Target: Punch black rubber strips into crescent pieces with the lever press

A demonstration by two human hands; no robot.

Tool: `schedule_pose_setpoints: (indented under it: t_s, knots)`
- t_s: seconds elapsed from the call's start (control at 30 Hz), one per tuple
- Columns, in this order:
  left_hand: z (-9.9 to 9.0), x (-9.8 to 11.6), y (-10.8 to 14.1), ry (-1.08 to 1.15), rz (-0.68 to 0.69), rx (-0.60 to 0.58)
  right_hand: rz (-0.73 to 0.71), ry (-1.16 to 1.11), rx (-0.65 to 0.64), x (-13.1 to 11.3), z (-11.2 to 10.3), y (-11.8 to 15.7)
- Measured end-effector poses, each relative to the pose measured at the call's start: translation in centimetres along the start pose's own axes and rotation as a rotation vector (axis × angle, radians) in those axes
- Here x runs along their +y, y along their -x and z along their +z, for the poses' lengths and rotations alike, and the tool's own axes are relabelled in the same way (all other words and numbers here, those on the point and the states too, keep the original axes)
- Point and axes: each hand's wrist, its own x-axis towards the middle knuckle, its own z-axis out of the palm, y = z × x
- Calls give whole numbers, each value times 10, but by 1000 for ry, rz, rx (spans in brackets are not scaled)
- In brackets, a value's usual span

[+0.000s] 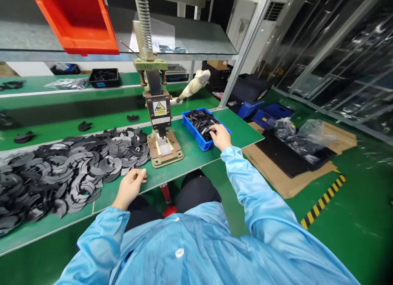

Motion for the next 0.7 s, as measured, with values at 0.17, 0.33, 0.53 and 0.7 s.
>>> schedule_pose_setpoints:
  t_s: [0.17,0.33,0.53,0.7]
  knots:
    - [0,-2,2,-26,-29,13,-140,90,-135,-4,13,-27]
    - [1,4,6,-54,-36,42,-230,150,-217,-3,28,-45]
    - [1,4,7,-56,-57,61,-310,172,-223,6,30,-55]
    - [-1,-2,6,-7,-36,34,-316,223,-231,15,28,-54]
